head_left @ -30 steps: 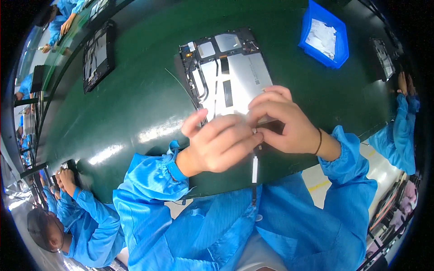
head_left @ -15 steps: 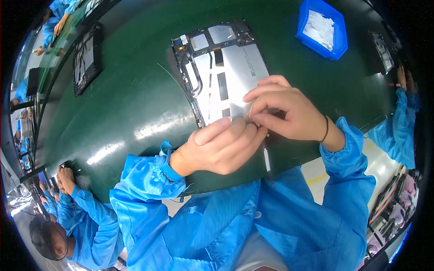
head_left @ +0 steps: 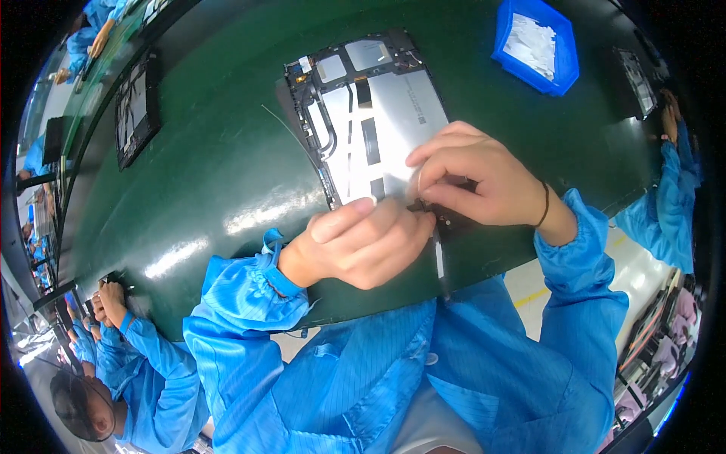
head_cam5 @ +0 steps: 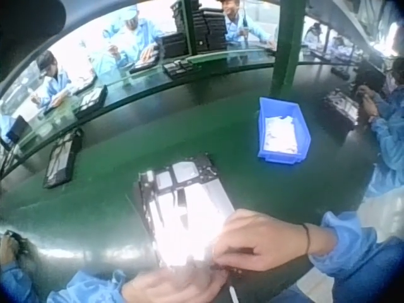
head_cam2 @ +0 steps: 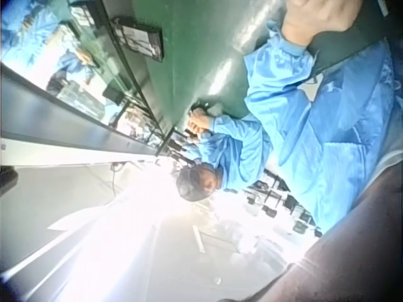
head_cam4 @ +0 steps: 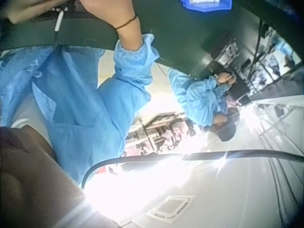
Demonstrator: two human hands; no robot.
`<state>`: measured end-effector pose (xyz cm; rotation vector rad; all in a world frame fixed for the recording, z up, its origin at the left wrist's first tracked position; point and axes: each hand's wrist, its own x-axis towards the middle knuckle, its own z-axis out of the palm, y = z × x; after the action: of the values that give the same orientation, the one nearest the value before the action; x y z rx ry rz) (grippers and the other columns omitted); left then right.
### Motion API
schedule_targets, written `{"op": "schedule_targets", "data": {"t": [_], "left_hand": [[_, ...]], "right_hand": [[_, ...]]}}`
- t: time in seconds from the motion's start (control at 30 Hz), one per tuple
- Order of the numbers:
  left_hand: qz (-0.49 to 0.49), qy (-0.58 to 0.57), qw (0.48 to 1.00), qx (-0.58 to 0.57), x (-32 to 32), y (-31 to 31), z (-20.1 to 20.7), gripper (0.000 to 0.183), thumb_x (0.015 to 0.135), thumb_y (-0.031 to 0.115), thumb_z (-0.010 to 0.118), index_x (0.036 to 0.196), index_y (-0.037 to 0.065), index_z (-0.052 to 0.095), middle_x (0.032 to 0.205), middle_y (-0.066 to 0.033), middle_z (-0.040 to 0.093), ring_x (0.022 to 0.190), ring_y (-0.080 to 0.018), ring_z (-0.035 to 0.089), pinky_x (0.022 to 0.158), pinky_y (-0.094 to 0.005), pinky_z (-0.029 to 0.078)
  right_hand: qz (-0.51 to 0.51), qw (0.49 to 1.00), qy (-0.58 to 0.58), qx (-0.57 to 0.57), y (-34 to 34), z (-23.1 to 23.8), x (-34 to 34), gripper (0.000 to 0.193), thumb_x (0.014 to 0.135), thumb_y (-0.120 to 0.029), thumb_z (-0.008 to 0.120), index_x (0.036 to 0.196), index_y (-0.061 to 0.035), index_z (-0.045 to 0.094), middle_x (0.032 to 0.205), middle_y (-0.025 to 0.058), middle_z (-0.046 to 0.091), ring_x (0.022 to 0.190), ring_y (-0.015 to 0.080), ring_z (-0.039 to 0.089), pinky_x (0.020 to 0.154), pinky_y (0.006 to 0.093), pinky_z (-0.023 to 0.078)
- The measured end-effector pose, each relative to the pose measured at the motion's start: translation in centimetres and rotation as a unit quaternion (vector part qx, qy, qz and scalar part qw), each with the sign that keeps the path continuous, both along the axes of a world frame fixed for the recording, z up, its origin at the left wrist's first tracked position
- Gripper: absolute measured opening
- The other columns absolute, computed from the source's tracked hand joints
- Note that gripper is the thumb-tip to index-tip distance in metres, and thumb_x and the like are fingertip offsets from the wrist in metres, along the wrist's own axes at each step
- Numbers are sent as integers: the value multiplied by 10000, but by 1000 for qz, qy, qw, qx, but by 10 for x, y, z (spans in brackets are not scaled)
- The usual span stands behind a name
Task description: The person connects ribbon cables and components inside a tablet assembly by hand.
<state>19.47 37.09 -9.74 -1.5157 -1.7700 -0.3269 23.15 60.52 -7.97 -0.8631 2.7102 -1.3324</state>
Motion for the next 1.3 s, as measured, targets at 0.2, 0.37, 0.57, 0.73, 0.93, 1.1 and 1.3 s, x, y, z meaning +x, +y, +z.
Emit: {"op": "schedule_targets", "data": {"t": [0.2, 0.37, 0.57, 0.73, 0.93, 1.1, 1.3], "left_hand": [[-87, -141, 986, 35, -3, -2, 4, 183, 706, 211, 714, 879, 262, 742, 907, 103, 680, 934, -113, 619, 1021, -393, 261], [-40, -406, 907, 105, -24, 31, 8, 108, 702, 99, 726, 795, 152, 707, 781, 52, 676, 876, -162, 633, 1061, -469, 262], [19, -468, 883, 34, -32, 31, 2, 135, 751, 89, 707, 860, 162, 741, 834, 36, 682, 882, -128, 601, 1097, -437, 227], [18, -480, 876, 45, -30, 36, 0, 119, 736, 100, 724, 839, 159, 737, 770, 45, 674, 839, -138, 600, 1073, -437, 259], [23, -480, 877, 32, -26, 37, -5, 128, 734, 114, 740, 859, 143, 736, 811, 21, 671, 866, -145, 593, 1092, -441, 244], [29, -475, 879, 28, -25, 41, -6, 130, 734, 109, 749, 859, 143, 736, 803, 21, 669, 862, -144, 593, 1086, -439, 254], [26, -463, 885, 46, -25, 44, -7, 118, 722, 86, 727, 825, 143, 735, 715, 56, 671, 784, -154, 584, 1037, -433, 302]], "right_hand": [[-292, 950, 28, -111, 18, 5, -9, 102, 842, -170, 677, 916, -100, 673, 894, 70, 660, 835, 266, 618, 791, 370, 462], [-457, 800, 267, 283, 98, 23, -18, 146, 869, -121, 666, 993, -48, 692, 970, 95, 690, 837, 241, 654, 805, 344, 502], [-270, 896, 278, 215, 35, 17, 21, 184, 782, -94, 674, 965, -108, 663, 976, 71, 672, 897, 285, 629, 791, 400, 467], [-197, 938, 213, 190, -26, -4, 63, 271, 662, -137, 717, 928, -121, 670, 1023, 9, 635, 942, 224, 598, 841, 399, 465], [-210, 932, 215, 204, -27, -16, 68, 292, 638, -142, 707, 928, -130, 675, 1004, -7, 629, 937, 210, 587, 849, 381, 451], [-222, 935, 203, 185, -24, -18, 71, 290, 639, -132, 709, 927, -127, 678, 1007, -11, 631, 945, 208, 584, 845, 381, 439], [-228, 940, 189, 168, -25, -18, 70, 272, 648, -107, 717, 916, -125, 676, 1004, -3, 632, 957, 219, 585, 838, 382, 431]]}}
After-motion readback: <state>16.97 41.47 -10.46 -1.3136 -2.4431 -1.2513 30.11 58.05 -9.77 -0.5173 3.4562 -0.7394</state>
